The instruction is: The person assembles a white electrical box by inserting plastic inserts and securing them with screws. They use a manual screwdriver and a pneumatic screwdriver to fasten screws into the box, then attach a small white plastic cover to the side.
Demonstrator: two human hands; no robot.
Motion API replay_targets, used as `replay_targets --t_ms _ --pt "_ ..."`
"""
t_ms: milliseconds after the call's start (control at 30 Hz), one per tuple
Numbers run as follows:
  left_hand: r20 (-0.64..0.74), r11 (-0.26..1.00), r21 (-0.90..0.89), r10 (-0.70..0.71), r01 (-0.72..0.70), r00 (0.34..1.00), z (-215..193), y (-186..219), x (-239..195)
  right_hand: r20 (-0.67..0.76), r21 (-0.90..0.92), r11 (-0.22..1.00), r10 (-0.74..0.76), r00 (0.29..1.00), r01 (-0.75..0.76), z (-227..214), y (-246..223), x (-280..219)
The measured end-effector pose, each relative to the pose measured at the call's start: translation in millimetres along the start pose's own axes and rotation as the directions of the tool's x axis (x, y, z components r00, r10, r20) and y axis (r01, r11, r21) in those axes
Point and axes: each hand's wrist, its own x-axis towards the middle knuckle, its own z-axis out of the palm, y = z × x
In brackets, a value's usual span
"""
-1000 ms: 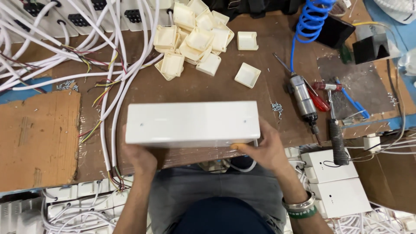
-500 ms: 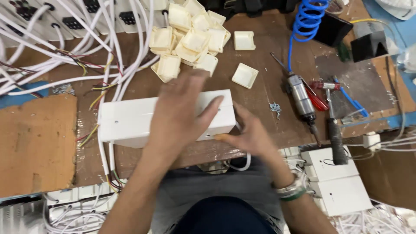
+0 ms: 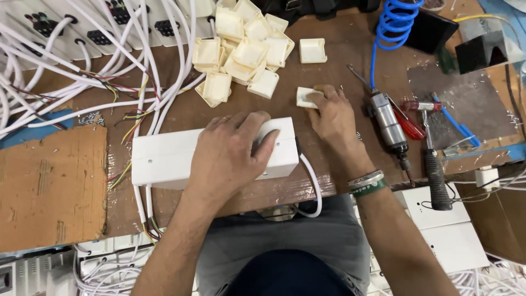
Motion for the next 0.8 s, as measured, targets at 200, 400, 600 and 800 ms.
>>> replay_targets --t_ms 200,400,600,800 --pt "0.155 0.985 -0.159 0.087 -0.062 0.984 -1.7 -27.6 -2.5 0.123 0.5 0.811 0.28 0.952 -0.303 -40.4 -22.4 -13.9" --pt "0.013 0.99 -0.094 0.102 -0.1 0.995 -12.6 -13.7 -3.4 0.385 0.913 -0.048 0.436 0.814 -0.406 -73.1 -67.5 -49.1" --pt "0.086 0.976 -0.047 0.217 -0.214 0.972 18.7 14.4 -13.4 0.313 0.814 -0.579 0.363 0.878 -0.051 -88.2 -113.9 -53.6" --pt "-0.072 0.936 -0.338 0.084 -0.103 0.994 16.4 34.8 -2.5 0.29 0.893 -0.446 0.481 0.828 -0.054 -99.4 -143.4 -59.3"
